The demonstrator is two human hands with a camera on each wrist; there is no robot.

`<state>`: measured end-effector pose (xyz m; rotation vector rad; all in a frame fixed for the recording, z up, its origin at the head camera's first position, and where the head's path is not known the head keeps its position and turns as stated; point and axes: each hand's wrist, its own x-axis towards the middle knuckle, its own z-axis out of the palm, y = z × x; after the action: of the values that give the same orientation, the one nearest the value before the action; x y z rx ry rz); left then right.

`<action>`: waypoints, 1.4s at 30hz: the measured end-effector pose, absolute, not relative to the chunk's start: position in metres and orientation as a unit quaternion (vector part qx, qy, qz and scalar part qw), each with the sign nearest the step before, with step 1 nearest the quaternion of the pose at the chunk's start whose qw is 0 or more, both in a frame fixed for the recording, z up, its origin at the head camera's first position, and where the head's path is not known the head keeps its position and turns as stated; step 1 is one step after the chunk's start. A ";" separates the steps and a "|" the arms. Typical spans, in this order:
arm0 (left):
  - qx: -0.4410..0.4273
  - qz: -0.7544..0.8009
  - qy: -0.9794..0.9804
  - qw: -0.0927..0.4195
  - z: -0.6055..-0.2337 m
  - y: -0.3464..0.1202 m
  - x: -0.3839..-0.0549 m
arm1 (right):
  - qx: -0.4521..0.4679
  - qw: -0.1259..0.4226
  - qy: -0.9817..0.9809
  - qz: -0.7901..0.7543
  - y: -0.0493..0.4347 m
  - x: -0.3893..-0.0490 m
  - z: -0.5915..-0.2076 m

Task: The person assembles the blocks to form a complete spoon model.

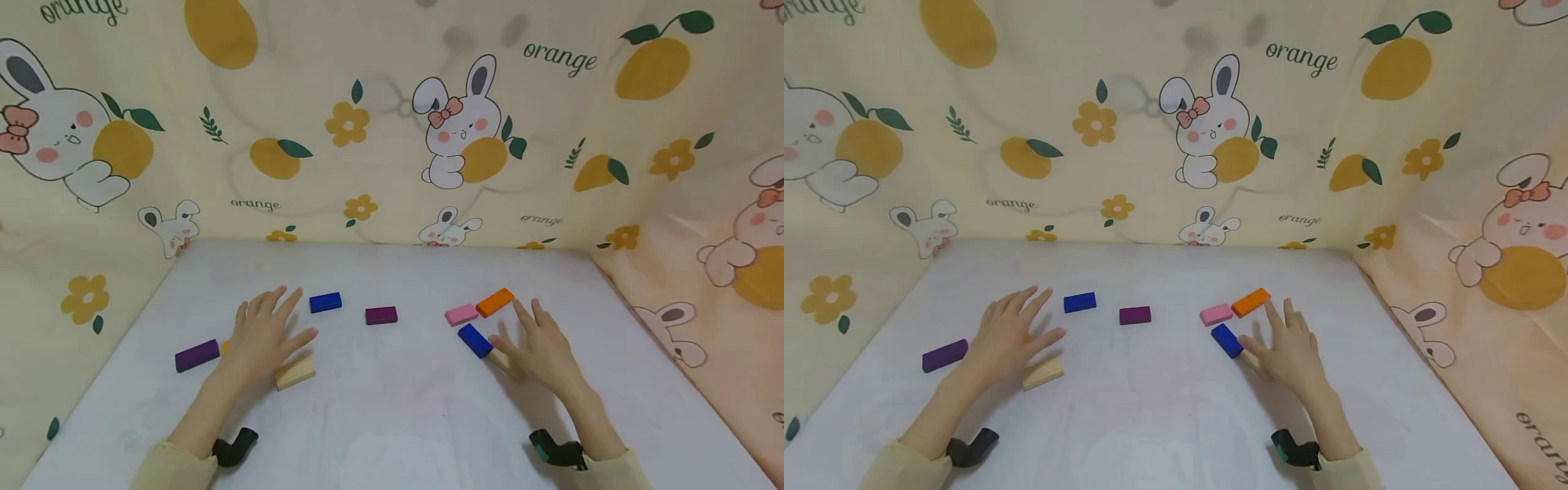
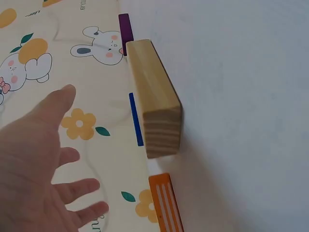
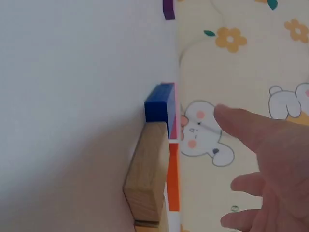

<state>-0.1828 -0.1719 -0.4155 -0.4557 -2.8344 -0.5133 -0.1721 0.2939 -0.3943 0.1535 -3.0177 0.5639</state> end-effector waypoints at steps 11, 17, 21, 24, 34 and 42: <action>-0.196 -0.307 -0.928 0.079 -0.411 -0.150 -0.195 | -0.028 0.025 -0.927 0.372 0.294 -0.181 -0.393; -0.219 -0.390 -0.892 0.057 -0.408 -0.130 -0.203 | -0.075 0.027 -0.882 0.464 0.294 -0.190 -0.398; -0.224 -0.436 -0.871 0.044 -0.409 -0.120 -0.210 | -0.088 0.045 -0.856 0.508 0.294 -0.196 -0.402; -0.214 -0.462 -0.860 0.029 -0.413 -0.115 -0.216 | -0.108 0.043 -0.837 0.535 0.293 -0.201 -0.405; -0.189 -0.525 -0.828 -0.056 -0.423 -0.089 -0.234 | -0.146 0.027 -0.812 0.565 0.295 -0.223 -0.416; -0.172 -0.532 -0.824 -0.095 -0.436 -0.077 -0.243 | -0.151 -0.002 -0.801 0.579 0.296 -0.238 -0.422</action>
<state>-0.2429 -0.0772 -0.4356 -0.5742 -2.7588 -1.7797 -0.2378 0.2955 -0.4220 -0.4764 -2.5209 1.8196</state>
